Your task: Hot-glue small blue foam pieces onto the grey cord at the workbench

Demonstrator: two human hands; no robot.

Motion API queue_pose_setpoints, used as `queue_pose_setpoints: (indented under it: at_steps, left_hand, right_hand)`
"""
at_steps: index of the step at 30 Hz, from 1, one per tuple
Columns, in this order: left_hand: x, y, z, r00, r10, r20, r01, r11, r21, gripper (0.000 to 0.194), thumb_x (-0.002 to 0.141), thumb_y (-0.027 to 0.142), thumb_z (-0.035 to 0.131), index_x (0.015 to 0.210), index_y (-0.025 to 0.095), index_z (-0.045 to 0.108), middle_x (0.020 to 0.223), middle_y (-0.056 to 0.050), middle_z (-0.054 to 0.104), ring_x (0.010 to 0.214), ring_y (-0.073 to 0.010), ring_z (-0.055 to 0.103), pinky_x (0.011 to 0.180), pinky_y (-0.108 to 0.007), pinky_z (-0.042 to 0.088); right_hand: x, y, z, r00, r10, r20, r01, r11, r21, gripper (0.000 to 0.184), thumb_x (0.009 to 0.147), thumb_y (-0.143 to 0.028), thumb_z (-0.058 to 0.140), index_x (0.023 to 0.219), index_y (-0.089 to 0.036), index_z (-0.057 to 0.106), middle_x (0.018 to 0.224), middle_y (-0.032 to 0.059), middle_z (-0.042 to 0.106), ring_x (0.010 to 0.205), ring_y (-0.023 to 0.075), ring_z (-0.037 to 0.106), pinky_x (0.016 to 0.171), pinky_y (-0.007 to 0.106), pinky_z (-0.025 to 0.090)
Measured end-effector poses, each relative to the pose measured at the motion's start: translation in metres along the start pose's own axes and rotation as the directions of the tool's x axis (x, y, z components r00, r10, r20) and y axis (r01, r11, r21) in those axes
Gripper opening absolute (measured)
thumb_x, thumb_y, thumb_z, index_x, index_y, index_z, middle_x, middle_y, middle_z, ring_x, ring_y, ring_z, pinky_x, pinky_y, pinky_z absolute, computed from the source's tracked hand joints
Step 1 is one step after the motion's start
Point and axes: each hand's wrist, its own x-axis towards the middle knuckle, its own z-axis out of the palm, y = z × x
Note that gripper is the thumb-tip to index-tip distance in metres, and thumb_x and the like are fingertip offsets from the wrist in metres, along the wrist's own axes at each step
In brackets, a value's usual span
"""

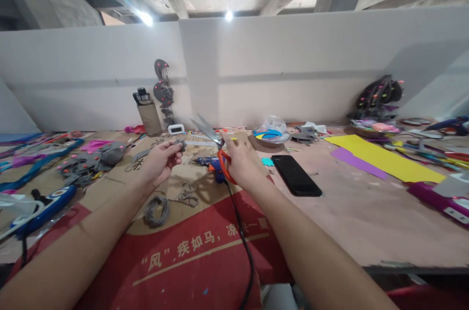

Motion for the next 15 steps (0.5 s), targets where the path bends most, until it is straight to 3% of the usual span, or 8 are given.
queue_pose_setpoints:
  at_steps: [3, 15]
  left_hand:
    - [-0.001, -0.001, 0.002, 0.999, -0.033, 0.008, 0.034, 0.998, -0.051, 0.015, 0.064, 0.016, 0.072, 0.071, 0.012, 0.059, 0.056, 0.004, 0.051, 0.047, -0.0039, 0.047, 0.041, -0.012, 0.041]
    - [-0.007, 0.000, 0.008, 0.999, -0.031, 0.044, 0.032, 0.999, -0.003, 0.009, 0.067, 0.013, 0.067, 0.074, 0.012, 0.061, 0.062, 0.000, 0.059, 0.056, -0.0061, 0.056, 0.055, -0.015, 0.051]
  right_hand:
    - [-0.006, -0.018, -0.006, 0.998, -0.056, 0.038, 0.052, 0.993, 0.103, 0.061, 0.078, -0.014, 0.049, 0.138, -0.026, 0.039, 0.105, 0.0086, 0.058, 0.086, 0.0201, 0.054, 0.075, 0.028, 0.041]
    - [-0.012, -0.026, -0.003, 0.997, -0.072, 0.007, 0.072, 0.988, -0.139, 0.054, 0.082, -0.023, 0.051, 0.135, -0.030, 0.042, 0.108, 0.0095, 0.057, 0.092, 0.0237, 0.053, 0.073, 0.031, 0.037]
